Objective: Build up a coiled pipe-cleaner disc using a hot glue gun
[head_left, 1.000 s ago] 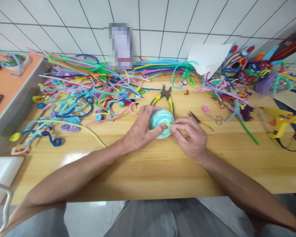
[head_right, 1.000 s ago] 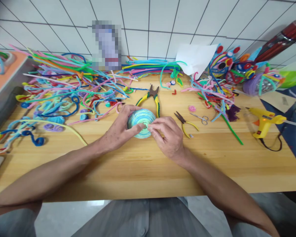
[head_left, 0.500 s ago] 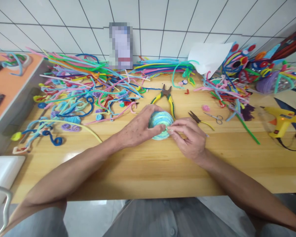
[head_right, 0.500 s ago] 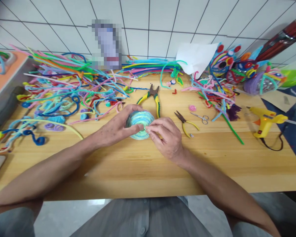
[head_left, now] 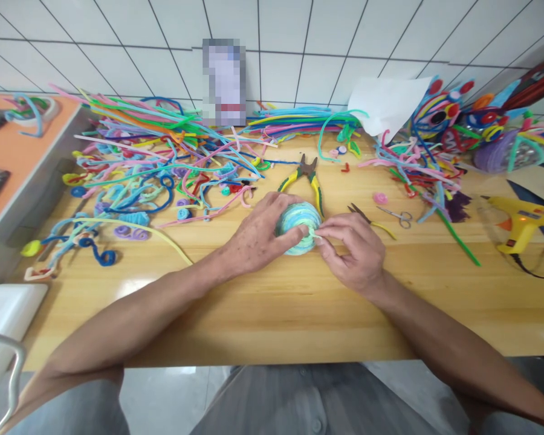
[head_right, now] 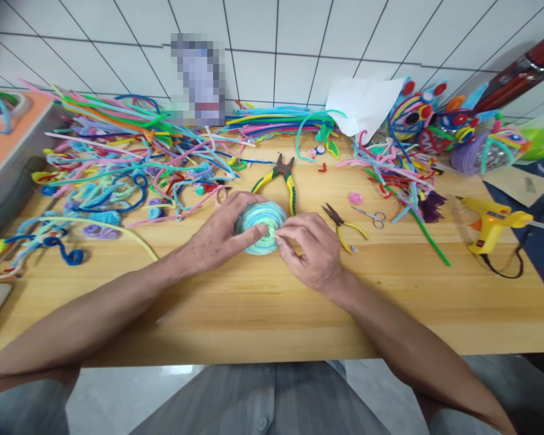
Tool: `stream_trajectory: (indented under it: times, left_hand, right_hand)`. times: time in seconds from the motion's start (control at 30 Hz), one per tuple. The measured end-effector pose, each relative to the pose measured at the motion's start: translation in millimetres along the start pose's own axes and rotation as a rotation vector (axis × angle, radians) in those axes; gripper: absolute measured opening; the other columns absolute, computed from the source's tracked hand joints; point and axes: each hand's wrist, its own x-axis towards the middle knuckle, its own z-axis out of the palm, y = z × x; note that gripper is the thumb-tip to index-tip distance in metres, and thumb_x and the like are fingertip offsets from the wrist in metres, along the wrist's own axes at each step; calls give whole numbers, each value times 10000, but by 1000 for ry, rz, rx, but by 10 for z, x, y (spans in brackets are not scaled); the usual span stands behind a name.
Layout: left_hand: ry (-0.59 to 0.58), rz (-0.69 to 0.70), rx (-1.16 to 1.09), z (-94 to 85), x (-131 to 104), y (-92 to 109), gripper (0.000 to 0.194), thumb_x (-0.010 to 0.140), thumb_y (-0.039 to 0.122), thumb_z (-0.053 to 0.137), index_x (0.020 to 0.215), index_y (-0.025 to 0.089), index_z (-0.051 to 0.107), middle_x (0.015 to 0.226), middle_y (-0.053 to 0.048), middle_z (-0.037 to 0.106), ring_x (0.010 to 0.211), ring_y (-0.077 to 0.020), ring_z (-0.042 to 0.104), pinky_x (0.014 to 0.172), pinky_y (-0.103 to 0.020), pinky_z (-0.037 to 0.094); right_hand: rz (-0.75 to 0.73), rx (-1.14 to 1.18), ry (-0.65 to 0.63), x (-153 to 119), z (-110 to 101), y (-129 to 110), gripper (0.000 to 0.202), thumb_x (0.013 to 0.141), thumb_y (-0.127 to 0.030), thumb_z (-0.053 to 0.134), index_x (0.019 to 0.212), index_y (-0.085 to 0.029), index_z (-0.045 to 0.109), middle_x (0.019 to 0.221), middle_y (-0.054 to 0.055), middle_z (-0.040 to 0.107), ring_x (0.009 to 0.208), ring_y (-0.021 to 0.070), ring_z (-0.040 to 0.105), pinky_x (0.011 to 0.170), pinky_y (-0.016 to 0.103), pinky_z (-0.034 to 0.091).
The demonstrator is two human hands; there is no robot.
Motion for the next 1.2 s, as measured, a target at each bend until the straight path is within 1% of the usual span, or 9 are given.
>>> stream_trajectory:
  times: [0.17,0.3,0.47,0.63,0.73,0.83,0.97,1.07,1.2]
  left_hand:
    - [40,-36,6,36,-30,31,397,1025,450,616,1337,208,571,1320,-123,651,1280,-285,593,1136,-464,507]
    - [59,-64,24,64,-49,41,398,1026,456,599,1329,205,540,1315,-131,634,1283,-295,571,1138,-492,498]
    - [52,-74,28,69,-70,63,415,1037,471,596,1347,208,513,1330,-136,604,1291,-300,542,1156,-512,489]
    - [-51,-94,32,-12,-56,83,509,1063,512,569,1476,223,503,1388,-145,544,1351,-305,504,1221,-533,455]
    - [-112,-101,9,-67,-39,89,486,1091,537,506,1480,248,539,1386,-135,542,1381,-304,483,1252,-537,435]
    - [-143,-84,-21,-106,-23,95,457,1108,514,463,1477,256,537,1400,-127,564,1420,-297,479,1273,-532,419]
    - [-181,-70,-28,-161,8,91,464,1061,473,556,1460,239,537,1479,-124,559,1413,-293,531,1262,-489,438]
    - [-208,-56,0,-209,33,85,499,1015,466,614,1453,234,554,1432,-113,594,1379,-297,548,1247,-488,450]
    - [-222,-89,61,-237,50,87,582,949,472,676,1472,242,569,1362,-124,573,1380,-309,508,1233,-510,455]
  right_hand:
    - [-58,-42,5,-7,7,19,277,907,-161,765,1147,-297,735,1022,42,796,906,227,746,797,415,609]
    - [-69,-83,-7,-11,3,3,288,908,-124,749,1126,-312,743,1005,27,803,899,211,742,792,392,605]
    - [-87,-138,-15,6,-4,-44,275,906,-88,729,1089,-293,718,973,34,794,861,205,732,757,370,612]
    - [-97,-157,-9,18,-5,-62,253,903,-78,734,1056,-276,697,950,38,786,834,198,726,731,348,615]
    - [-93,-142,-17,16,-6,-58,251,912,-84,722,1062,-283,703,953,31,791,836,197,732,734,350,611]
    - [-92,-133,-14,14,-2,-52,243,916,-84,719,1055,-283,706,952,29,791,840,194,732,742,348,610]
    - [-97,-135,2,21,5,-57,240,913,-75,728,1049,-271,698,942,34,788,832,188,727,737,337,608]
    - [-108,-128,-2,30,2,-73,230,917,-81,730,1048,-266,691,939,33,787,827,185,724,735,333,607]
    - [-116,-119,-26,31,-9,-93,229,918,-83,726,1055,-262,690,938,35,786,828,183,727,739,328,600]
